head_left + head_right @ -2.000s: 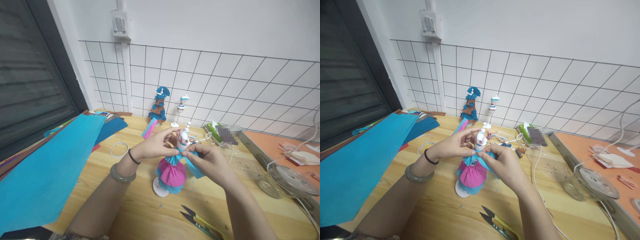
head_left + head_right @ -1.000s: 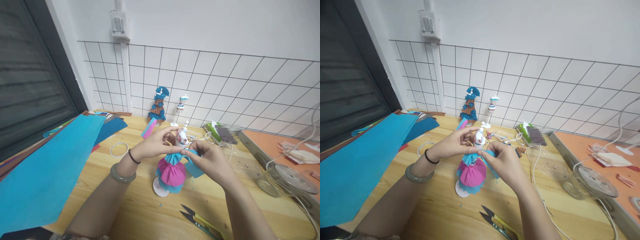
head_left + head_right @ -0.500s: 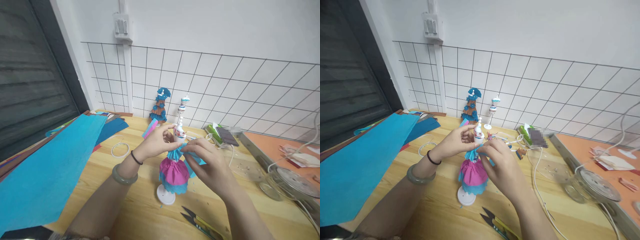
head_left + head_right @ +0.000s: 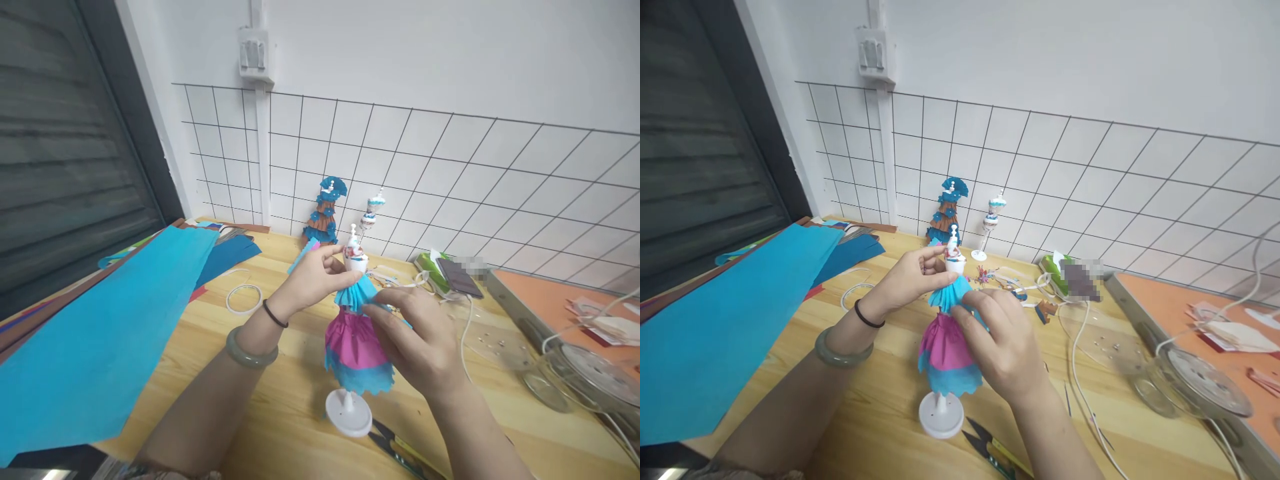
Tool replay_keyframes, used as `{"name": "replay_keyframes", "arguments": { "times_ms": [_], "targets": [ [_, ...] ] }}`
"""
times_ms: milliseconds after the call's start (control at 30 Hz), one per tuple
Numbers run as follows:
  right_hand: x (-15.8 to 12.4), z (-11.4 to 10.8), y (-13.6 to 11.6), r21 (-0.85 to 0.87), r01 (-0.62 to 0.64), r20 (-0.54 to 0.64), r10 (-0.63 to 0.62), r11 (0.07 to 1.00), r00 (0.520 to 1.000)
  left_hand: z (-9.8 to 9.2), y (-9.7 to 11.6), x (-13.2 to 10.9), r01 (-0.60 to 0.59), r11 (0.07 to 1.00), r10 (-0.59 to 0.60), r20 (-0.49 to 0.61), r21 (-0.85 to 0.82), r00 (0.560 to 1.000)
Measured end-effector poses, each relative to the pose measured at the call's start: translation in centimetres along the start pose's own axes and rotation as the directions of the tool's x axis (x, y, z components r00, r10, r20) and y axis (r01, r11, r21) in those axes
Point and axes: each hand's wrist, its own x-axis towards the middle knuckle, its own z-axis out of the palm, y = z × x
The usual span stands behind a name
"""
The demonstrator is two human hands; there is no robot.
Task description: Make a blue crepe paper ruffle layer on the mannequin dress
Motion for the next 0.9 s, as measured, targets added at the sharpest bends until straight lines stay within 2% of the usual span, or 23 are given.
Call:
{"name": "replay_keyframes", "arguments": {
  "times_ms": [367, 500, 567, 633, 700, 767, 833, 900],
  "targets": [
    [0.0, 0.4, 0.0, 0.119, 0.027, 0.038, -0.032, 0.993, 0.999, -0.3, 0.0, 0.0, -0.021, 0.998, 0.021, 0.009, -0.055, 1.000],
    [0.2, 0.3, -0.1, 0.165, 0.005, 0.058, -0.014, 0.986, 0.998, -0.3, -0.3, 0.1, 0.030, 0.997, -0.034, -0.049, -0.073, 0.998],
    [0.3, 0.0, -0.2, 0.236, -0.026, 0.021, 0.022, 0.971, 1.000, -0.5, -0.6, 0.2, 0.035, 0.994, -0.042, -0.069, -0.100, 0.997],
    [0.4, -0.4, -0.2, 0.329, -0.103, -0.044, 0.125, 0.939, 0.991, -0.7, -0.9, 0.3, 0.017, 0.992, -0.022, -0.042, -0.122, 0.999],
    [0.4, -0.8, 0.0, 0.385, -0.236, -0.090, 0.291, 0.892, 0.953, -0.8, -1.2, 0.3, -0.010, 0.990, 0.012, 0.014, -0.137, 1.000],
    [0.2, -1.0, 0.3, 0.396, -0.429, -0.054, 0.488, 0.811, 0.871, -0.9, -1.3, 0.2, -0.036, 0.989, 0.048, 0.081, -0.142, 0.996],
    [-0.1, -1.0, 0.9, 0.412, -0.614, 0.084, 0.643, 0.674, 0.762, -0.9, -1.2, 0.0, -0.060, 0.991, 0.078, 0.148, -0.122, 0.986],
    [-0.5, -0.8, 1.4, 0.445, -0.721, 0.287, 0.678, 0.532, 0.677, -0.9, -1.0, -0.1, -0.078, 0.994, 0.092, 0.202, -0.074, 0.975]
  ]
}}
